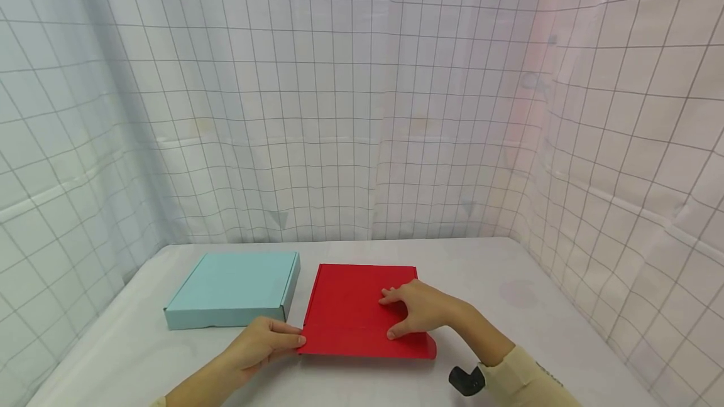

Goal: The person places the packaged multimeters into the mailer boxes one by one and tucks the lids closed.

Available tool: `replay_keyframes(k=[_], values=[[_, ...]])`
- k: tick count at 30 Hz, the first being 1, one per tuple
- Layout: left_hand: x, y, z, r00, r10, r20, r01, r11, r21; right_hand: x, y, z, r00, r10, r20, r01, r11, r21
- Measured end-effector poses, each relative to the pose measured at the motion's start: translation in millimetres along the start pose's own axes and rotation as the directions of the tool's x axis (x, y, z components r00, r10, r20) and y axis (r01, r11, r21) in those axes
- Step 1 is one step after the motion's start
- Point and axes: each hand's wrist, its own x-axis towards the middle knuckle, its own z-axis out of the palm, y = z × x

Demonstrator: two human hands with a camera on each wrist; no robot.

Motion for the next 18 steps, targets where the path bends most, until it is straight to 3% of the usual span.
replay_keyframes(k=[13,18], values=[[-5.0,6.2,-1.1,1.000,-0.011,-0.012,0.012,0.998,0.066,0.3,-2.1,-0.5,1.000,0.004,0.003,-0.004,1.000,0.004],[-5.0,2.6,0.0,1.000,0.003,0.016,-0.003,1.000,-0.005,0.8,0.0,0.5,1.000,0.007,0.001,-0.007,1.000,0.000]])
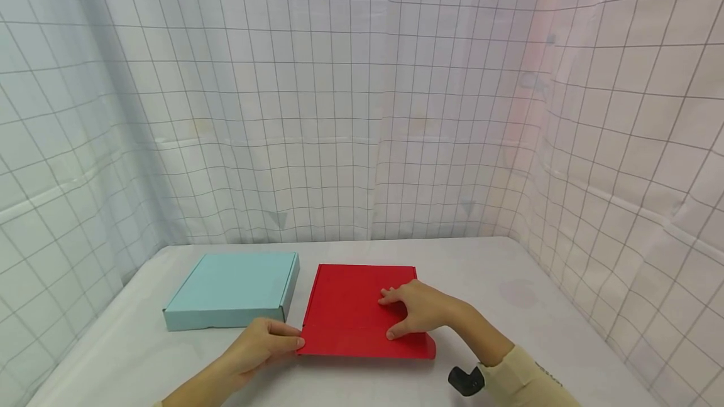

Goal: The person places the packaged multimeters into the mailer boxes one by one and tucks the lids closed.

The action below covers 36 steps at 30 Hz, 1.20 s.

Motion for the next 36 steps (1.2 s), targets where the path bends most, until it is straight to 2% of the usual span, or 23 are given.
replay_keyframes(k=[4,8,18,26,33,36], values=[[0.2,-3.0,1.0,1.000,0.010,0.024,-0.008,0.996,-0.085,-0.1,0.0,0.0,1.000,0.002,0.000,-0.002,1.000,-0.005],[-0.2,-4.4,0.9,1.000,0.013,0.000,-0.013,0.997,-0.082,-0.1,-1.0,0.0,1.000,0.001,0.001,-0.001,1.000,-0.003],[1.5,-0.1,4.1,0.999,0.017,-0.052,-0.017,1.000,-0.005,-0.3,-2.8,-0.5,1.000,-0.003,-0.006,0.003,1.000,0.004],[7.2,-1.0,3.7,0.998,0.025,-0.065,-0.021,0.998,0.063,-0.8,-3.4,-0.2,1.000,-0.007,-0.007,0.007,1.000,-0.003],[7.9,0.1,2.9,0.996,0.065,-0.056,-0.058,0.991,0.120,-0.9,-2.4,-0.4,1.000,-0.012,-0.006,0.012,1.000,-0.005],[7.4,1.8,2.4,0.993,0.095,-0.067,-0.080,0.976,0.203,-0.5,-1.3,-1.0,1.000,-0.012,-0.003,0.012,1.000,-0.004]])
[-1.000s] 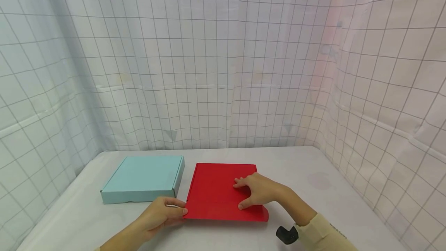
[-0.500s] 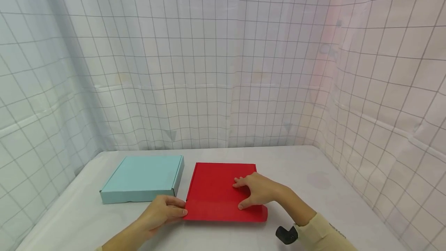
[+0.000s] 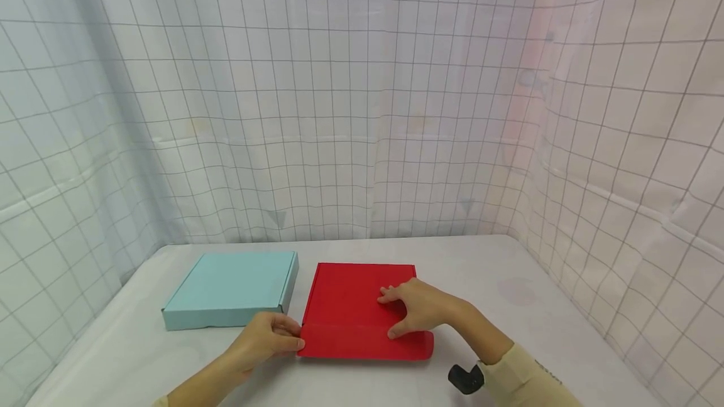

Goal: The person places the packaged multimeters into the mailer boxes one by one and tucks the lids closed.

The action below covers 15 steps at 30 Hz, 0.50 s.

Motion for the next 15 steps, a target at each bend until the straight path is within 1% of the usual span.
replay_keyframes(k=[2,3,5,6,7,8,9,10,11,12,13,14,15], values=[[-0.2,2.5,-0.8,0.999,0.028,-0.024,-0.026,0.996,0.086,0.4,0.3,-0.3,1.000,0.000,0.003,0.000,1.000,0.002],[0.2,3.7,-1.0,0.998,0.049,-0.037,-0.044,0.990,0.137,0.7,0.5,-0.4,1.000,-0.001,0.005,0.001,1.000,0.003],[1.4,6.5,-1.3,0.992,0.113,-0.053,-0.096,0.963,0.251,0.6,0.7,-0.6,1.000,-0.004,0.008,0.004,1.000,0.001],[2.5,7.9,-1.4,0.986,0.158,-0.049,-0.135,0.941,0.311,0.2,0.6,-0.9,1.000,-0.007,0.009,0.007,1.000,0.001],[3.7,9.3,-1.4,0.976,0.217,-0.035,-0.190,0.912,0.363,-0.2,0.6,-1.2,1.000,-0.010,0.010,0.010,1.000,-0.002],[5.4,10.3,-1.3,0.962,0.272,-0.014,-0.242,0.877,0.414,-0.8,0.5,-1.6,1.000,-0.012,0.009,0.012,1.000,-0.004],[7.1,11.3,-1.2,0.944,0.330,0.013,-0.299,0.837,0.459,-1.4,0.5,-1.9,1.000,-0.014,0.009,0.014,1.000,-0.010],[8.8,12.4,-1.1,0.923,0.383,0.045,-0.353,0.790,0.501,-2.0,0.5,-2.3,1.000,-0.017,0.007,0.017,1.000,-0.014],[11.1,13.0,-0.9,0.901,0.426,0.079,-0.399,0.746,0.533,-2.7,0.5,-2.6,1.000,-0.019,0.007,0.019,1.000,-0.016],[13.5,13.6,-0.9,0.882,0.458,0.111,-0.437,0.710,0.552,-3.0,0.7,-2.7,1.000,-0.020,0.006,0.020,1.000,-0.021],[15.8,14.0,-0.8,0.867,0.478,0.140,-0.466,0.681,0.565,-3.2,1.1,-2.6,1.000,-0.020,0.006,0.021,0.999,-0.028],[18.3,14.1,-0.9,0.860,0.483,0.165,-0.482,0.659,0.577,-3.4,1.5,-2.2,1.000,-0.022,0.006,0.022,0.999,-0.030],[20.7,14.5,-1.1,0.853,0.487,0.190,-0.497,0.642,0.583,-3.7,1.9,-1.7,1.000,-0.025,0.006,0.025,0.999,-0.032]])
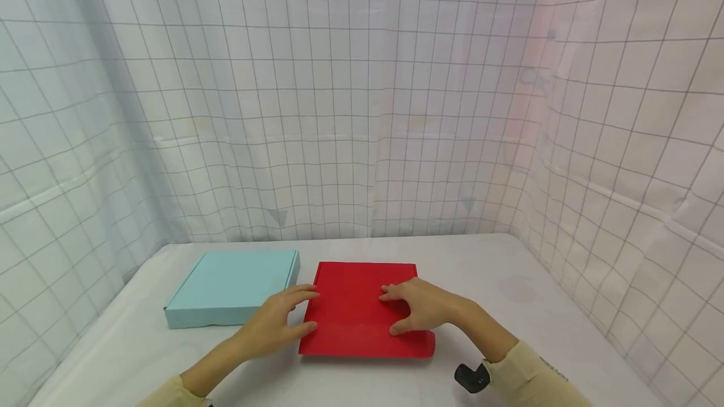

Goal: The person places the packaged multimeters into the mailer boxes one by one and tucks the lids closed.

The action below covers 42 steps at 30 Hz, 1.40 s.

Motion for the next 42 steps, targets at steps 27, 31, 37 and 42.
replay_keyframes(k=[27,31,37,42], values=[[19.2,-13.7,-4.5,0.977,0.078,0.201,-0.099,0.990,0.097,-42.9,16.1,-4.8,0.982,-0.041,-0.185,0.054,0.996,0.065],[20.6,-14.6,-4.3,0.977,0.072,0.200,-0.089,0.993,0.080,-55.9,22.7,-3.8,0.978,-0.040,-0.205,0.064,0.992,0.112],[19.7,-14.7,-3.9,0.978,0.068,0.196,-0.086,0.993,0.084,-73.8,30.6,2.5,0.982,0.004,-0.189,0.020,0.992,0.123],[19.9,-13.7,-3.3,0.978,0.070,0.198,-0.082,0.995,0.052,-88.9,34.4,9.5,0.981,0.035,-0.190,-0.005,0.988,0.155]])
